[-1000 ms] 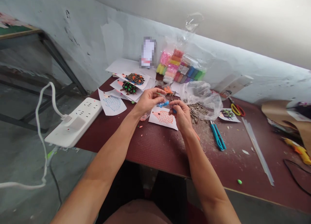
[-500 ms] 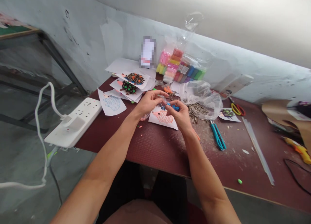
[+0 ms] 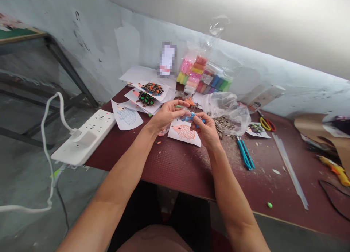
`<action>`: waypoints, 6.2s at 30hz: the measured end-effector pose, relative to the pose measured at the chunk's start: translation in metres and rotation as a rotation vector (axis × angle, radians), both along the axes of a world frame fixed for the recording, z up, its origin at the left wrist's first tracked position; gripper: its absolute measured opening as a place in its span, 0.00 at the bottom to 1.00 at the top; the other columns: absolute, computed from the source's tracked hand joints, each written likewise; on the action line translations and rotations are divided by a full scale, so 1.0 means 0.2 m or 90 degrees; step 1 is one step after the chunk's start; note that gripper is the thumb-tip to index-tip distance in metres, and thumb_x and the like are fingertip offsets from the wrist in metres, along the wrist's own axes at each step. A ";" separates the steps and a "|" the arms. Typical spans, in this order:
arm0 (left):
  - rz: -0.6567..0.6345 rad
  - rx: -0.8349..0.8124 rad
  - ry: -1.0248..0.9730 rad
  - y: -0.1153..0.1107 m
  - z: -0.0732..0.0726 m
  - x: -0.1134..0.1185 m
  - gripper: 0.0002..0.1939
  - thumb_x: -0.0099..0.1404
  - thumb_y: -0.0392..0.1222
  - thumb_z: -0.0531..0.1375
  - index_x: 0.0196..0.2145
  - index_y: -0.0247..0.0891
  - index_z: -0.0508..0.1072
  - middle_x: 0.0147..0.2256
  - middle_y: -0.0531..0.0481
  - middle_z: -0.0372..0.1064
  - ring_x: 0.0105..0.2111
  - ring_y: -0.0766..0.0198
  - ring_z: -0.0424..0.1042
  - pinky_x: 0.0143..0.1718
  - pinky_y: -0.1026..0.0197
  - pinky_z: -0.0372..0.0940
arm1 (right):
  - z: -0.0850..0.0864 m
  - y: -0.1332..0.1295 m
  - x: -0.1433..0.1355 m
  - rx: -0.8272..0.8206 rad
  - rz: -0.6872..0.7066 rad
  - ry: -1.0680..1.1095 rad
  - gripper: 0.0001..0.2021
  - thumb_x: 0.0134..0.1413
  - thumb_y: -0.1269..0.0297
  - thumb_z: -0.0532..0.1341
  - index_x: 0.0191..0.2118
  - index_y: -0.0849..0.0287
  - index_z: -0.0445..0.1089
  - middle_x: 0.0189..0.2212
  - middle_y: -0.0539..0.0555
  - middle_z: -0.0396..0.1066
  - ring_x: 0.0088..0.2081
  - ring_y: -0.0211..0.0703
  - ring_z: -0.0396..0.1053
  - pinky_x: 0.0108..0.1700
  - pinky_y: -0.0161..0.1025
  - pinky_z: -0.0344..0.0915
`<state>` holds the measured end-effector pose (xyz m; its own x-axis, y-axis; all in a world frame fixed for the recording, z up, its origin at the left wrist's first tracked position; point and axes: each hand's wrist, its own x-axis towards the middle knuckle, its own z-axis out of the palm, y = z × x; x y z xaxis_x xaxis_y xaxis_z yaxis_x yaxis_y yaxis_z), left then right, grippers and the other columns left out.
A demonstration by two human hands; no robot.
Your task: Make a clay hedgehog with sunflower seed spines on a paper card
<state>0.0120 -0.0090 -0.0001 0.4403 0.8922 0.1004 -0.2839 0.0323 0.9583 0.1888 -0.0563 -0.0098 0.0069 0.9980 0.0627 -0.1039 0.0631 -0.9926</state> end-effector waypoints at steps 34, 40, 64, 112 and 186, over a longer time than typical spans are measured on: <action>0.061 0.033 0.085 0.00 -0.03 0.04 0.18 0.59 0.28 0.64 0.48 0.33 0.71 0.30 0.52 0.75 0.30 0.68 0.73 0.35 0.64 0.65 | -0.04 -0.01 -0.04 0.016 -0.092 -0.102 0.20 0.47 0.46 0.73 0.30 0.56 0.69 0.22 0.44 0.67 0.22 0.32 0.64 0.28 0.34 0.67; 0.075 0.031 0.063 0.00 -0.03 0.04 0.13 0.59 0.29 0.65 0.42 0.33 0.73 0.25 0.56 0.71 0.27 0.70 0.72 0.34 0.65 0.65 | -0.02 -0.02 -0.06 0.014 -0.054 -0.059 0.17 0.47 0.49 0.73 0.31 0.56 0.71 0.26 0.47 0.73 0.23 0.31 0.65 0.27 0.33 0.68; 0.100 0.100 0.208 -0.03 -0.02 0.05 0.25 0.55 0.30 0.68 0.52 0.28 0.75 0.19 0.59 0.67 0.19 0.71 0.63 0.24 0.67 0.58 | -0.02 -0.06 -0.08 0.175 -0.224 -0.527 0.05 0.50 0.64 0.62 0.25 0.56 0.70 0.20 0.46 0.70 0.23 0.35 0.62 0.31 0.36 0.57; 0.047 -0.028 -0.045 0.00 0.00 0.01 0.11 0.65 0.32 0.65 0.44 0.34 0.70 0.28 0.53 0.75 0.30 0.68 0.75 0.40 0.62 0.69 | 0.00 -0.02 -0.03 0.051 0.003 -0.124 0.20 0.56 0.42 0.66 0.33 0.55 0.68 0.24 0.44 0.65 0.22 0.31 0.60 0.26 0.34 0.58; -0.021 0.046 0.048 0.01 -0.08 0.02 0.23 0.54 0.30 0.69 0.46 0.35 0.68 0.34 0.52 0.73 0.35 0.67 0.74 0.39 0.62 0.68 | -0.04 -0.02 -0.03 -0.010 -0.046 -0.051 0.16 0.49 0.49 0.71 0.30 0.54 0.68 0.21 0.44 0.64 0.23 0.33 0.59 0.27 0.34 0.58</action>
<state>0.0166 -0.0069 -0.0154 0.4778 0.8689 0.1293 -0.2109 -0.0295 0.9771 0.1835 -0.0597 -0.0178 0.0752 0.9959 0.0496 -0.0198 0.0512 -0.9985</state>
